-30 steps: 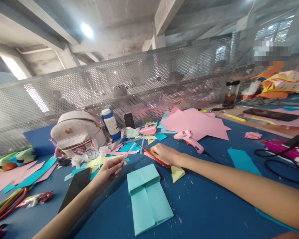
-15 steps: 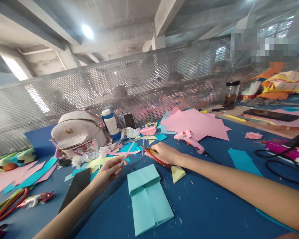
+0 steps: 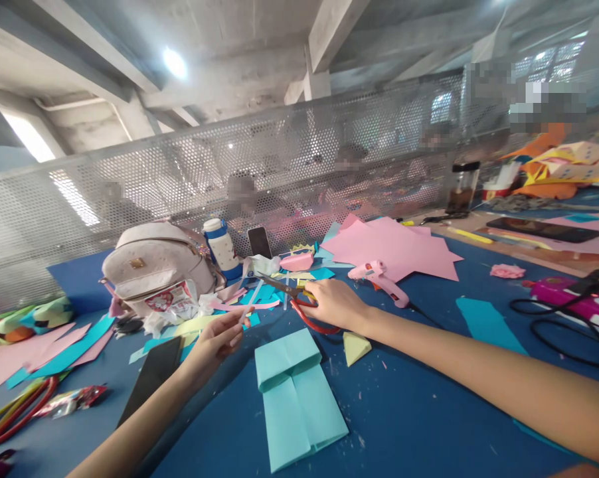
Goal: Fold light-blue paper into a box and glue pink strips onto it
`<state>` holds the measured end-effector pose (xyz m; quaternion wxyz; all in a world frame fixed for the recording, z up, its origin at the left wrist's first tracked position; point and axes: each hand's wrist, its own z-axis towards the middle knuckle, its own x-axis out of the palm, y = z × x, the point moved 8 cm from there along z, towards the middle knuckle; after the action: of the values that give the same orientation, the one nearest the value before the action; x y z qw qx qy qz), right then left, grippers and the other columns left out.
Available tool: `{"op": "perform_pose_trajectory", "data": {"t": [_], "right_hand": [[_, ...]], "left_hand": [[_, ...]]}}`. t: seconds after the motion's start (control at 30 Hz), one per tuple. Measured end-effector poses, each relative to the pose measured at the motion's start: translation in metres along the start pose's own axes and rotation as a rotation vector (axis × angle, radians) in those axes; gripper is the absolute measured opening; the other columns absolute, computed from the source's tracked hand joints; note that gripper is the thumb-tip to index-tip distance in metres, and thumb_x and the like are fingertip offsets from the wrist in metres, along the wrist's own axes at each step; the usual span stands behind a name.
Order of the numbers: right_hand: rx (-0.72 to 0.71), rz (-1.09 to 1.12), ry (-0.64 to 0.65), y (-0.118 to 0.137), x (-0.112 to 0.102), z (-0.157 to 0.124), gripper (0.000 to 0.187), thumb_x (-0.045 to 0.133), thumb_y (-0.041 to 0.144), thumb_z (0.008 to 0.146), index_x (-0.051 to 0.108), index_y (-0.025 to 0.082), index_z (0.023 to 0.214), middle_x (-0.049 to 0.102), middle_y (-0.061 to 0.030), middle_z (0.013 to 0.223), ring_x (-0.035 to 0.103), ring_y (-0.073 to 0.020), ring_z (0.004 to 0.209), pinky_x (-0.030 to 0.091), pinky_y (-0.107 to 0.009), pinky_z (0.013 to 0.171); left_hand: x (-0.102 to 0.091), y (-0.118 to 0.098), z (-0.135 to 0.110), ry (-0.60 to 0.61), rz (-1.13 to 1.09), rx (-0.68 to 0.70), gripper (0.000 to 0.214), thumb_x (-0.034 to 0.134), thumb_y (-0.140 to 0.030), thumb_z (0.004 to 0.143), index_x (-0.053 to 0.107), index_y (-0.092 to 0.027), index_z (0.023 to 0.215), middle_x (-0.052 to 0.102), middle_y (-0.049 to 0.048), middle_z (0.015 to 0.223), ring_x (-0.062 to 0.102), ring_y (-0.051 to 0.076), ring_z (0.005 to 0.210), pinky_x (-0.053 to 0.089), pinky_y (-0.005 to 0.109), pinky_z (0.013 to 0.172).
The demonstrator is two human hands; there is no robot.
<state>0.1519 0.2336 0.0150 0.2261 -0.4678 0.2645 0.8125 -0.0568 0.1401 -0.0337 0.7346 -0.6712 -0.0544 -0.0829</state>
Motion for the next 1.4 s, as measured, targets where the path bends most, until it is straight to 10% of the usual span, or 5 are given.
{"op": "perform_pose_trajectory", "data": {"t": [0.53,0.97,1.1,1.23,1.4], "right_hand": [[0.029,-0.126,-0.011,-0.009,0.0,0.003,0.036,0.053,0.05,0.095,0.067,0.019,0.082,0.069,-0.0045,0.065,0.065,-0.021,0.059,0.032,-0.027,0.049],[-0.024,-0.121,0.147,-0.005,0.029,0.027,0.02,0.067,0.032,0.09,0.067,0.013,0.09,0.069,-0.0066,0.092,0.066,-0.0186,0.082,0.054,-0.036,0.075],[-0.116,0.052,0.086,0.029,0.012,0.032,0.022,0.062,0.031,0.093,0.07,0.015,0.106,0.068,-0.0152,0.113,0.063,-0.0292,0.107,0.051,-0.038,0.086],[-0.277,0.31,0.138,0.077,0.002,0.017,0.035,0.045,0.039,0.102,0.058,0.027,0.133,0.065,-0.0064,0.128,0.062,-0.0182,0.113,0.051,-0.029,0.091],[-0.282,0.958,0.253,0.106,-0.006,-0.01,0.031,0.051,0.042,0.099,0.071,0.022,0.114,0.065,-0.0075,0.128,0.062,-0.0197,0.112,0.048,-0.036,0.1]], "left_hand": [[-0.006,-0.004,0.001,-0.056,-0.031,0.048,0.04,0.079,-0.032,0.077,0.072,-0.019,0.114,0.058,0.0025,0.091,0.033,0.003,0.054,0.02,0.017,0.045],[-0.007,-0.011,0.0,-0.072,0.039,0.094,0.039,0.078,-0.033,0.078,0.071,-0.019,0.113,0.058,0.0029,0.092,0.042,0.005,0.057,0.025,0.017,0.048],[0.003,-0.02,-0.006,-0.11,0.096,0.179,0.041,0.073,-0.037,0.083,0.066,-0.022,0.12,0.057,-0.0007,0.082,0.046,0.006,0.058,0.033,0.019,0.052],[0.035,-0.023,-0.02,-0.036,0.177,0.231,0.04,0.067,-0.041,0.089,0.061,-0.02,0.123,0.067,0.0023,0.082,0.054,0.01,0.058,0.042,0.023,0.058],[0.062,-0.017,-0.035,0.05,0.261,0.207,0.023,0.062,-0.039,0.093,0.062,-0.018,0.104,0.072,0.0058,0.085,0.059,0.012,0.055,0.044,0.025,0.054]]}}
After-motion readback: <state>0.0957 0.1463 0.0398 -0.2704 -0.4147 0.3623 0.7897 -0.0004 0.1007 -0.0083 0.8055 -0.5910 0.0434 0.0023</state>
